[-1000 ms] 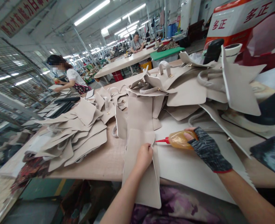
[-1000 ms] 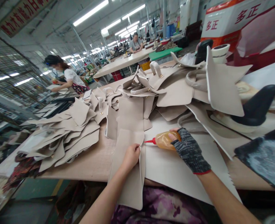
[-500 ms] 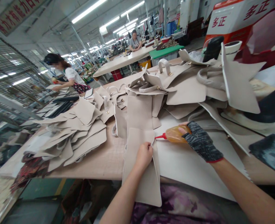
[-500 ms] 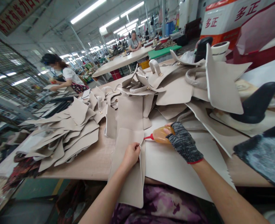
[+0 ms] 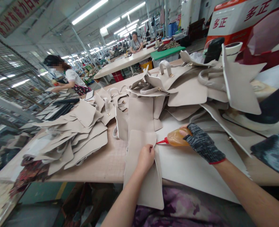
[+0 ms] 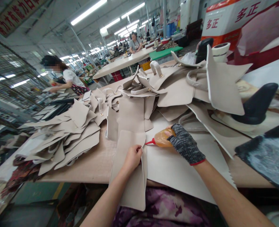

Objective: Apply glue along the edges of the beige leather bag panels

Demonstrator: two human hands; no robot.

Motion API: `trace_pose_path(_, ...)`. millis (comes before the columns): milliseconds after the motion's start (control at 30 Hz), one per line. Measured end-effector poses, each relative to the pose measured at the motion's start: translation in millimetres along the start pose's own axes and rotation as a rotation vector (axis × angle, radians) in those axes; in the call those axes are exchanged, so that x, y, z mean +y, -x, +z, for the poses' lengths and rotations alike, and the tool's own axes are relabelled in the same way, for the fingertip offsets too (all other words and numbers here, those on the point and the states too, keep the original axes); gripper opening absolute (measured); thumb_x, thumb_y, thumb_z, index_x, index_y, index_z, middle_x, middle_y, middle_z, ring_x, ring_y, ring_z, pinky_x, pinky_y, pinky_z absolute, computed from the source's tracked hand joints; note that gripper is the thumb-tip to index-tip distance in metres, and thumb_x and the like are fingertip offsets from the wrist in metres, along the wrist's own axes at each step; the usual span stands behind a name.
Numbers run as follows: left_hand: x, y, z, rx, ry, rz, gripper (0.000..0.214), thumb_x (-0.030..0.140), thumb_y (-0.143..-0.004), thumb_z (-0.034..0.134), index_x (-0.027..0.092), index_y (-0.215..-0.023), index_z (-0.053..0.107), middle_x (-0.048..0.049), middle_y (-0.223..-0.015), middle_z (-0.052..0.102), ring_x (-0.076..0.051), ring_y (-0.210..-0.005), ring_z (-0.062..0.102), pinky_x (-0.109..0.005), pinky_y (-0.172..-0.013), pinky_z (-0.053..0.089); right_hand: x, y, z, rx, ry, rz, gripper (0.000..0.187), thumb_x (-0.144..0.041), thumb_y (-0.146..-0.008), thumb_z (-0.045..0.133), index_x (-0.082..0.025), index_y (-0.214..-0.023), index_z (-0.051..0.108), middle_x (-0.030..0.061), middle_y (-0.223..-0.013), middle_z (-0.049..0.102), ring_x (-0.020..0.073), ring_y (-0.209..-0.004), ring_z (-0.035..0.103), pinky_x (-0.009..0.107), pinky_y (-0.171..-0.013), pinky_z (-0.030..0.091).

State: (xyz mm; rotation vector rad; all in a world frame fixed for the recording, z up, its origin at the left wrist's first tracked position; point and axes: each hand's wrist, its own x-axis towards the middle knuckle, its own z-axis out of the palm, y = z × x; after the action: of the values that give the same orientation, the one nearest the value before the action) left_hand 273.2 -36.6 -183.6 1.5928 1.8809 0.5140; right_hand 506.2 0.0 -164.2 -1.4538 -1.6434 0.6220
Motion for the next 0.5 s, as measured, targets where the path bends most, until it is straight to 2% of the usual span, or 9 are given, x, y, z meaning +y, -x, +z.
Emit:
trace_pose_path(233,-2.5,0.6,0.9,0.002,0.013,0.022,0.024,0.02,-0.083,0.045,0.014,-0.094,0.066,-0.0079,-0.086,0.07,-0.018,-0.079,0.064,-0.027,-0.072,0.047,4.3,16.9,-1.1,-0.024,-0.018,0.008,0.029,-0.047,-0.086,0.043,-0.021,-0.094,0.054,0.0094,-0.092,0.062,0.028,-0.087,0.06,0.047,-0.086,0.046)
trace_pose_path(500,-0.1,1.3,0.0,-0.008,0.029,0.01,0.023,0.02,-0.084,0.046,0.015,-0.093,0.066,-0.0069,-0.082,0.07,-0.018,-0.078,0.064,-0.027,-0.07,0.048,-4.8,37.7,-7.5,-0.05,-0.032,0.071,0.031,-0.048,-0.083,0.045,-0.021,-0.093,0.055,0.0115,-0.09,0.064,0.0318,-0.085,0.062,0.049,-0.082,0.048)
